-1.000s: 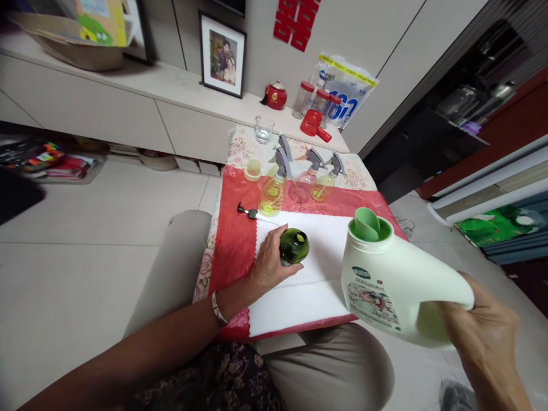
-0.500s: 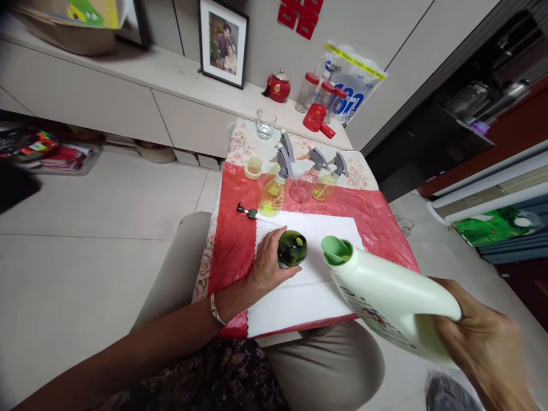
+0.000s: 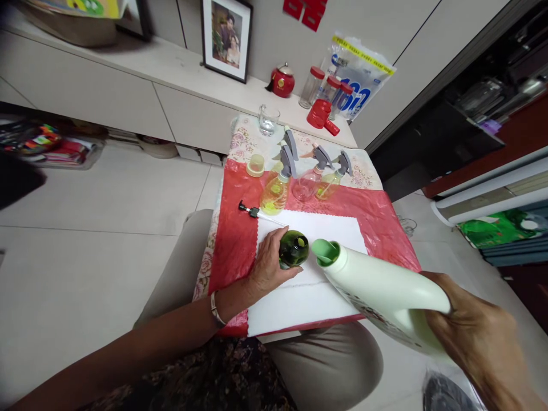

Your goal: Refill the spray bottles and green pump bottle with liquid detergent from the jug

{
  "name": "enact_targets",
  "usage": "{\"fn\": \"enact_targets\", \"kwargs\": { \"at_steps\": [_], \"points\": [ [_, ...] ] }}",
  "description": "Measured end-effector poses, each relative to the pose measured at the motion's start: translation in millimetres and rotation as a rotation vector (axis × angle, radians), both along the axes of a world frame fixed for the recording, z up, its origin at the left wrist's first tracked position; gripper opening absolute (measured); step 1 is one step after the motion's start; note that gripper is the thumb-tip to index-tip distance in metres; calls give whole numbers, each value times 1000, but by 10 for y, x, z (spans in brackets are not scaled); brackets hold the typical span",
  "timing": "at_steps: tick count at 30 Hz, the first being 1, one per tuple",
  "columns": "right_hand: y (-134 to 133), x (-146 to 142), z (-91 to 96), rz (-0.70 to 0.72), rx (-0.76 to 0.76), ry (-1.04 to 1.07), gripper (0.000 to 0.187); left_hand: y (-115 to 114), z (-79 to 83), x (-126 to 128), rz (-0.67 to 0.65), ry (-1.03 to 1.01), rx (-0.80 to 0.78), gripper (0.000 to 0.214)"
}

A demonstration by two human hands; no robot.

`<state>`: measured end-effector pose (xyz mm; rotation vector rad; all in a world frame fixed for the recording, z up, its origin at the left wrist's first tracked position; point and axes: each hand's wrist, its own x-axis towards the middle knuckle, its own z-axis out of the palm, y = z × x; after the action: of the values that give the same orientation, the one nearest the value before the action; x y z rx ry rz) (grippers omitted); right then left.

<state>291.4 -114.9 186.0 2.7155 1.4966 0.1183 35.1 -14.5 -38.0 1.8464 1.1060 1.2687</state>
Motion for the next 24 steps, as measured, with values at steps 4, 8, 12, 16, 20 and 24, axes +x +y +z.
{"fn": "enact_targets", "kwargs": {
  "at_steps": [4, 8, 12, 16, 20, 24],
  "points": [
    [50, -2, -4, 30, -6, -33, 55, 0, 6, -1, 12, 10, 7, 104],
    [39, 78, -12, 150, -28, -82, 46, 0, 14, 0, 20, 19, 16, 106],
    [20, 91, -24, 239, -11, -154, 42, -1, 32, 1, 22, 26, 8, 105],
    [26, 180, -52, 247, -33, -145, 42, 1, 43, 1, 15, 24, -11, 105],
    [70, 315, -73, 215, -86, -158, 44, 2, 44, -5, 9, 16, -14, 104],
    [84, 377, -90, 239, -95, -211, 46, 5, 60, -12, 3, 2, -23, 102]
  ]
}}
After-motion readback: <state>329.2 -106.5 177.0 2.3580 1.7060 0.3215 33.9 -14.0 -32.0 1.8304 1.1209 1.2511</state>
